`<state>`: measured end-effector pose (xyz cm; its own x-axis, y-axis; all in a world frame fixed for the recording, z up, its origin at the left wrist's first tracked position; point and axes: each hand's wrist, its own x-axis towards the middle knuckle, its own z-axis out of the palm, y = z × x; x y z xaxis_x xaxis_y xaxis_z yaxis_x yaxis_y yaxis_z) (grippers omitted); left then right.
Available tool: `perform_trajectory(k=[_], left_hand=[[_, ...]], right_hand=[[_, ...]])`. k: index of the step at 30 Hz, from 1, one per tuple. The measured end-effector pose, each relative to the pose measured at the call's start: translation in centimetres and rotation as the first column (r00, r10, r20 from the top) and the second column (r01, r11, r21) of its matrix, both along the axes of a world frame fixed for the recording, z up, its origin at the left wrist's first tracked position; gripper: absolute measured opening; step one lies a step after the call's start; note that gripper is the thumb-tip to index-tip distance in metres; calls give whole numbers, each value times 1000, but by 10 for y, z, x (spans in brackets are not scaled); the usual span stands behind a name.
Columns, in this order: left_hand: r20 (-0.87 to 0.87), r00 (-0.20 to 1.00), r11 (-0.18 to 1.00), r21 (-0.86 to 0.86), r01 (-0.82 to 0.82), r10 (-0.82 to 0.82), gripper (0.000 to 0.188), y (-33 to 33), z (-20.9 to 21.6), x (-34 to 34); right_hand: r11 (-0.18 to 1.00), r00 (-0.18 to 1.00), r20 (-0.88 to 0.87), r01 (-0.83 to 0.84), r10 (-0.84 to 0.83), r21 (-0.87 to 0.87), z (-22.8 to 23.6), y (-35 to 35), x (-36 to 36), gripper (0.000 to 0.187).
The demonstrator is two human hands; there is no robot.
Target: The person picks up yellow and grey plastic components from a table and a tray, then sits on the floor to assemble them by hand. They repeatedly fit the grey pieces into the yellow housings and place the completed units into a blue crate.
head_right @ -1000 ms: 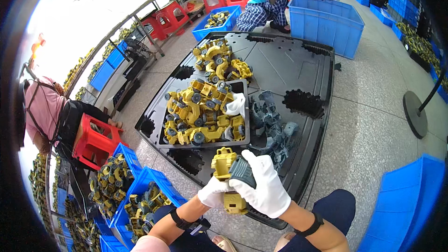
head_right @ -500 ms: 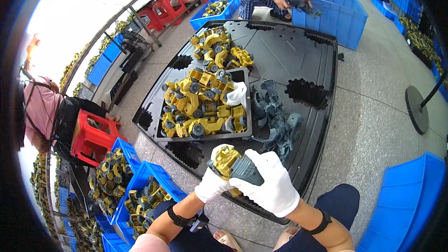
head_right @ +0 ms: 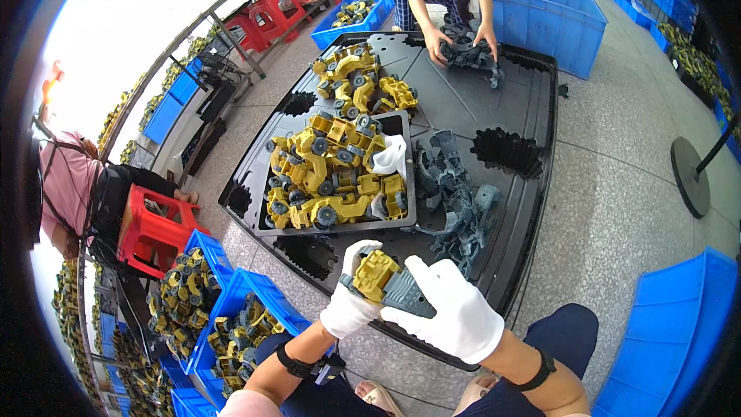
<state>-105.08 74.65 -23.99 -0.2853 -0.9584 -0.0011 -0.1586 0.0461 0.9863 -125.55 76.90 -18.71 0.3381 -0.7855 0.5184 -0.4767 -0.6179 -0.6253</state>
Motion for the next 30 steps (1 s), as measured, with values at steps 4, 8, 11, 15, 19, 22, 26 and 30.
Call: perform_trajectory(k=[4,8,11,15,19,22,26,30], left_hand=[[6,999,998,38,46,-46,80,8,5,0],[45,999,999,-39,32,-31,79,6,5,-3],[-105,994,999,52,9,-3,81,10,-7,1],[-191,981,996,94,-6,24,84,12,-6,1],[-278,960,993,117,9,24,84,14,-5,1],[-266,963,994,106,-21,49,85,13,-14,5],[-253,966,992,124,-13,45,85,13,-16,8],[-195,979,993,112,-33,55,84,14,-12,6]], right_hand=[[997,999,41,25,-22,-72,-2,11,9,66],[999,991,128,38,-33,-38,-11,11,13,69],[999,986,162,43,-44,6,-11,13,17,71],[999,984,170,43,-47,28,-12,17,21,78],[994,976,191,93,-103,64,-23,27,27,85],[991,971,206,101,-117,88,-22,25,29,86],[993,981,171,76,-91,95,-23,23,27,84],[998,988,144,63,-64,6,-18,19,26,81]])
